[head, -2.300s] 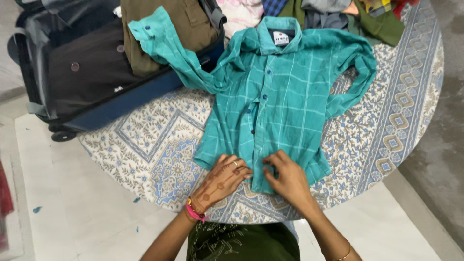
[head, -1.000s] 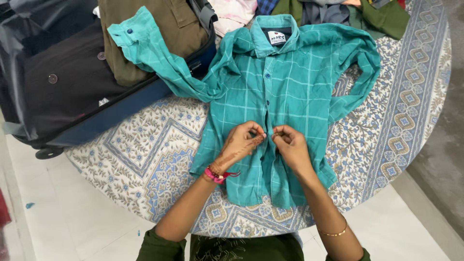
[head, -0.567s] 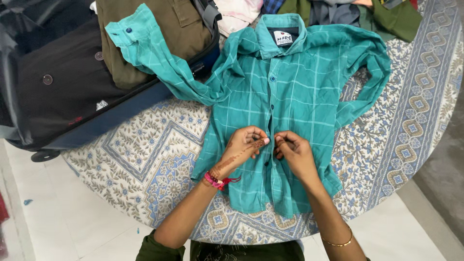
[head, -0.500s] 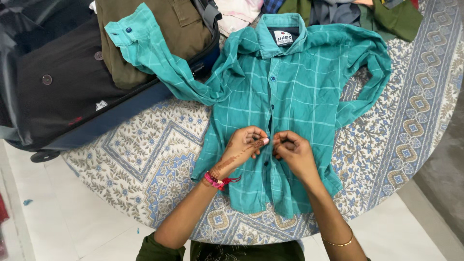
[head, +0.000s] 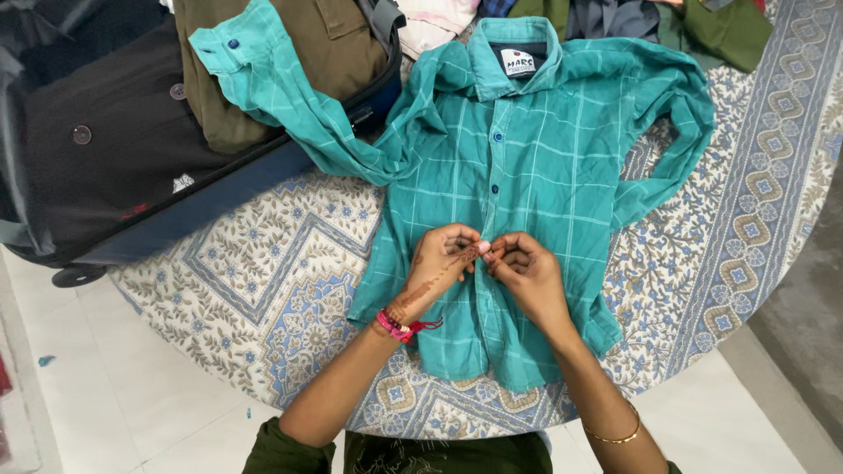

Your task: The person buttons a teal shirt on a bed, folds the sleeves and sides inward, and places the folded shirt into an open suitcase.

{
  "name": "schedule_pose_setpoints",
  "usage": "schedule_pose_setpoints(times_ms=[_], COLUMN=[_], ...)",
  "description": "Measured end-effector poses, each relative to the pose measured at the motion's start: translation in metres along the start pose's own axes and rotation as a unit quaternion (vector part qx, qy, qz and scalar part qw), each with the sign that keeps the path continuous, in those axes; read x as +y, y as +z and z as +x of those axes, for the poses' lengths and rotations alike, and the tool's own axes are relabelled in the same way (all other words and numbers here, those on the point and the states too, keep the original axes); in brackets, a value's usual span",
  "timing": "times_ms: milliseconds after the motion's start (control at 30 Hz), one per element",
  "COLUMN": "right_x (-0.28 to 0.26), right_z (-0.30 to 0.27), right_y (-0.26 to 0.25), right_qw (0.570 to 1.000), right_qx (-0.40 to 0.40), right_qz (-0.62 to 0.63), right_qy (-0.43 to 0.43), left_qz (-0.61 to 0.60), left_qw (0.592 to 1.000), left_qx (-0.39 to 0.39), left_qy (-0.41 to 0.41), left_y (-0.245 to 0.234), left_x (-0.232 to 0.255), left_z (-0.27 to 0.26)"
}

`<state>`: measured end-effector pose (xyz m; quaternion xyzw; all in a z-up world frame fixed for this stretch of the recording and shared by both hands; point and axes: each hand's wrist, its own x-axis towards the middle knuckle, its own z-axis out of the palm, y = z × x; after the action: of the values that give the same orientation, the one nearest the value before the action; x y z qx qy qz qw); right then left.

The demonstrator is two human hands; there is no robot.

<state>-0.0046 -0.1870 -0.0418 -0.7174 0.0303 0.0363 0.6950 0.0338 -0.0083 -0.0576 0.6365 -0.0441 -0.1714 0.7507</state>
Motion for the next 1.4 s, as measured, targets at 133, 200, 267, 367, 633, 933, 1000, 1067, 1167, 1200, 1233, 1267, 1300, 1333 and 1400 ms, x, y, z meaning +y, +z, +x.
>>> schedule_pose_setpoints(times_ms=[133, 200, 267, 367, 633, 933, 1000, 1067, 1167, 1200, 1233, 1267, 1300, 1333, 1400], right_x=[-0.015, -0.025, -0.034, -0.045, -0.065, -0.08, -0.075, -0.067, -0.049, -0.042, -0.036, -0.029, -0.022, -0.016, -0.009], right_z=[-0.003, -0.006, -0.009, -0.014, -0.025, -0.085, -0.091, -0.094, -0.096, -0.098, -0.099, -0.098, -0.097, -0.097, -0.1], right_y=[0.005, 0.008, 0.011, 0.015, 0.015, 0.037, 0.035, 0.031, 0.019, 0.016, 0.011, 0.007, 0.004, 0.001, -0.003], right_qw=[1.0, 0.999, 0.997, 0.987, 0.948, 0.891, 0.884, 0.891, 0.923, 0.935, 0.947, 0.962, 0.975, 0.984, 0.99], right_qx=[0.008, 0.008, 0.021, 0.054, 0.087, 0.069, 0.095, 0.119, 0.138, 0.135, 0.132, 0.127, 0.121, 0.115, 0.098], right_qz=[-0.025, -0.037, -0.072, -0.148, -0.281, -0.443, -0.453, -0.437, -0.359, -0.325, -0.291, -0.24, -0.189, -0.137, -0.096], right_qy=[0.015, 0.0, -0.005, -0.023, -0.118, -0.069, -0.057, -0.04, -0.024, -0.031, -0.038, -0.021, -0.005, 0.013, 0.008], left_qz=[-0.013, -0.02, -0.028, -0.05, 0.008, 0.163, 0.255, 0.369, 0.39, 0.404, 0.417, 0.43, 0.413, 0.397, 0.372], left_qw=[1.0, 1.0, 0.998, 0.997, 1.0, 0.986, 0.965, 0.916, 0.9, 0.889, 0.878, 0.865, 0.878, 0.889, 0.899], left_qx=[0.02, 0.02, 0.019, 0.032, 0.01, -0.033, -0.011, 0.031, 0.059, 0.073, 0.086, 0.098, 0.091, 0.082, 0.076], left_qy=[-0.01, 0.008, 0.05, 0.045, 0.013, -0.006, 0.062, 0.153, 0.187, 0.204, 0.22, 0.238, 0.225, 0.211, 0.219], left_y=[0.001, 0.001, 0.002, 0.004, 0.003, 0.003, 0.008, 0.016, 0.027, 0.032, 0.036, 0.038, 0.039, 0.039, 0.039], left_x=[0.003, 0.003, 0.0, -0.003, 0.013, 0.041, 0.042, 0.044, 0.046, 0.047, 0.046, 0.047, 0.047, 0.048, 0.049], left_z=[-0.004, -0.005, -0.004, -0.002, -0.008, -0.071, -0.085, -0.094, -0.104, -0.104, -0.104, -0.104, -0.104, -0.104, -0.104])
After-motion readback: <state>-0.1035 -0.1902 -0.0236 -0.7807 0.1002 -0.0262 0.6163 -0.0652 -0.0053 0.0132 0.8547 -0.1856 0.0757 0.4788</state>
